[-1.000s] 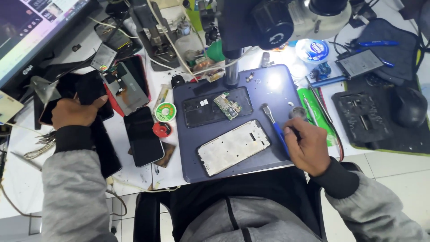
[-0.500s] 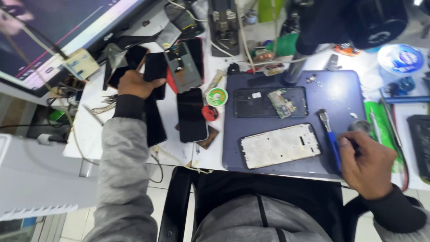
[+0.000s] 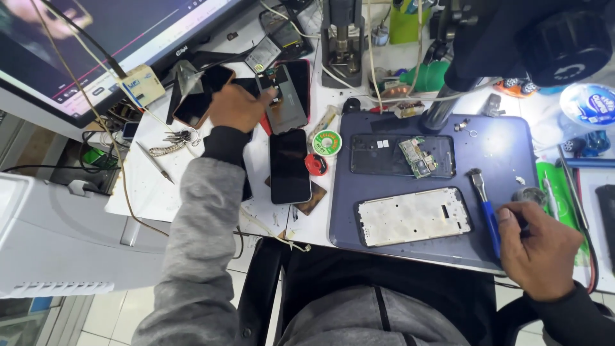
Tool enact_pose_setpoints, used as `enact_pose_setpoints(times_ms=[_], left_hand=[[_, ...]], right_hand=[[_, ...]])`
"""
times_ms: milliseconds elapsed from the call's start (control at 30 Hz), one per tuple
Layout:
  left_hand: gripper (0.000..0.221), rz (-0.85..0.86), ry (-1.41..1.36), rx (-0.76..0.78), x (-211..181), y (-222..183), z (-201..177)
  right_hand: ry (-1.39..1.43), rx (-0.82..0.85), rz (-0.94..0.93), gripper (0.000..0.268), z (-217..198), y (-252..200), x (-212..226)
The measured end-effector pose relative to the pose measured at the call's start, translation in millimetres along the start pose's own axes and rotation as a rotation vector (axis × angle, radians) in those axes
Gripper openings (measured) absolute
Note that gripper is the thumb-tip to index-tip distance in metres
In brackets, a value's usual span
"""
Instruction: A technician is cleaning adhesive from a mobile phone frame and organizing various components on a repair workbench.
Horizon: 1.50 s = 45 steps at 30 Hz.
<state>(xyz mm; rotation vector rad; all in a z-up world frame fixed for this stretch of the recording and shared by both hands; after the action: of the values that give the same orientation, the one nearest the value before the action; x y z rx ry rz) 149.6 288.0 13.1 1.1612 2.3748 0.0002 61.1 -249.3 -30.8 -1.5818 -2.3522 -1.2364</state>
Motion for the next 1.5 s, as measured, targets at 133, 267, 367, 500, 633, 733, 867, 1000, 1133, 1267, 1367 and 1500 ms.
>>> enact_pose_setpoints(times_ms=[133,267,367,500,633,733,867,1000,1133,1267,1367,1500], left_hand=[[0.073,-0.042,0.119,0.209,-11,-4,19],[0.066,-0.077,0.020,0.154,12,11,28],[0.065,0.027,-0.119,0.055,25,26,21],[0.036,-0.276,-0.014,0.020,45,22,4],[0.058,-0.105,0.227,-0.160,63,34,17],[0.042,-0.050,0.201,-0.188,33,20,6],[0.048,0.064,0.076,-0.291,14,16,33],[0.070,0.223,0.137,-0.299,-26,-14,38],[0.113,0.174,0.197,-0.046,-43,-31,47],[0.130,0.169,0.359,-0.042,-45,-25,64],[0.110,0.170,0.308,-0.009,-41,-39,57],[0.108,0.104,0.173,-0.106,-54,-18,24]], right_hand=[[-0.045,-0.005,0.000,0.020,1,-6,-7],[-0.049,-0.021,-0.006,0.020,0,-4,-5],[-0.033,-0.002,0.031,0.025,-1,1,1],[-0.038,0.009,-0.005,0.025,-1,-3,-2],[-0.059,0.000,-0.002,0.023,-1,-5,-2],[-0.023,0.008,0.049,0.023,-3,0,6],[-0.059,-0.012,0.003,0.024,2,-4,-6],[-0.064,-0.012,-0.030,0.030,1,-8,-6],[-0.050,-0.009,0.039,0.023,-2,-3,2],[-0.066,0.006,0.046,0.027,2,-1,-4],[-0.054,0.004,-0.016,0.026,-5,-16,-6],[-0.045,-0.027,0.034,0.022,0,6,2]])
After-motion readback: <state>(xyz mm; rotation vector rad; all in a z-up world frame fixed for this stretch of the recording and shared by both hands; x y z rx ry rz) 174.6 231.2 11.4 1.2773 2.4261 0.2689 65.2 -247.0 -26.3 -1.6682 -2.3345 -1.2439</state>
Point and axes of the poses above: each hand's wrist, its own y-axis towards the middle knuckle, its own z-axis out of the palm, x = y × z, the point moved 2 cm from there along y, towards the middle knuckle, and after that the axes turned 8 degrees about -x, right-handed, at the moved point
